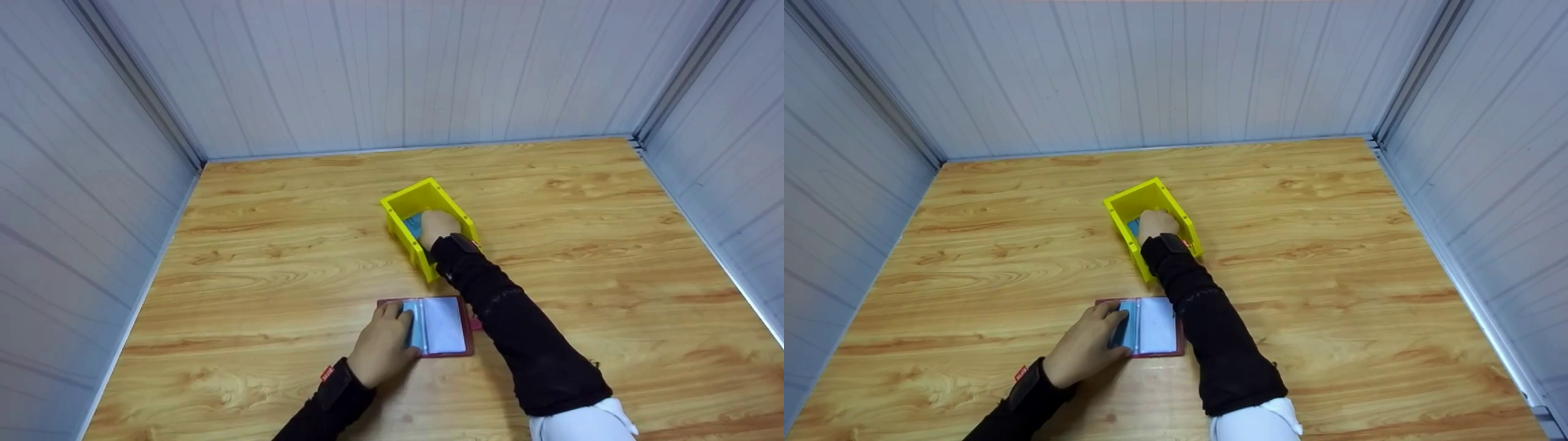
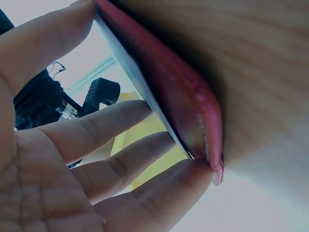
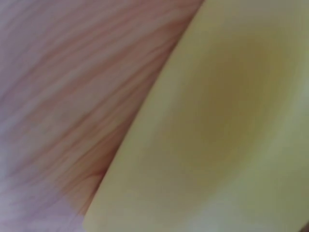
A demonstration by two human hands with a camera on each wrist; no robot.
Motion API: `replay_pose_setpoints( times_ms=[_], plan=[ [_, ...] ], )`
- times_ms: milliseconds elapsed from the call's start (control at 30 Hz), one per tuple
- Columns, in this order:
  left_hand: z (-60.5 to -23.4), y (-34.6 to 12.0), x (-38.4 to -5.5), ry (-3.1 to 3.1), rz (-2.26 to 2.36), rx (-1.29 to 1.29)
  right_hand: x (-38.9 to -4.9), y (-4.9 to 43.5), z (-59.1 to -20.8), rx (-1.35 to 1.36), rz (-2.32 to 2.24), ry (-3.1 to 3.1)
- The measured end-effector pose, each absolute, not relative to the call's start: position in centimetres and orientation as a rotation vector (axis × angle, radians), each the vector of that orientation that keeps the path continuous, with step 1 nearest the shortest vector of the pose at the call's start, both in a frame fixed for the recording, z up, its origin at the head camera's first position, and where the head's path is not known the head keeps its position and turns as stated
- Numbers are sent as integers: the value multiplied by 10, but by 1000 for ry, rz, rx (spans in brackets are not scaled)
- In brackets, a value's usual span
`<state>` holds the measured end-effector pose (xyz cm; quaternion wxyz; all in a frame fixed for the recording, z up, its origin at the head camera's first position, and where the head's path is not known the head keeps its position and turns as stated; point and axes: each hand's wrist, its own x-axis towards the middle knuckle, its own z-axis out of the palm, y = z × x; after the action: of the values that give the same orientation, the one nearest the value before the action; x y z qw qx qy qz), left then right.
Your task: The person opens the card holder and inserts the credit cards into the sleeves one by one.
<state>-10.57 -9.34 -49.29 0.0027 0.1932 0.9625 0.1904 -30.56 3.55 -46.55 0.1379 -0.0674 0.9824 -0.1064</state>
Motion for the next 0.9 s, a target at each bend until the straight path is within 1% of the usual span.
replay_pose_setpoints(
  times_ms=[600,900],
  plan=[
    [-492,-90,-106,3014,572,598,-300,32,-461,-168,-73,2932],
    [-491,-92,-107,2982,582,568,-298,37,-452,-180,-171,2918]
  ],
)
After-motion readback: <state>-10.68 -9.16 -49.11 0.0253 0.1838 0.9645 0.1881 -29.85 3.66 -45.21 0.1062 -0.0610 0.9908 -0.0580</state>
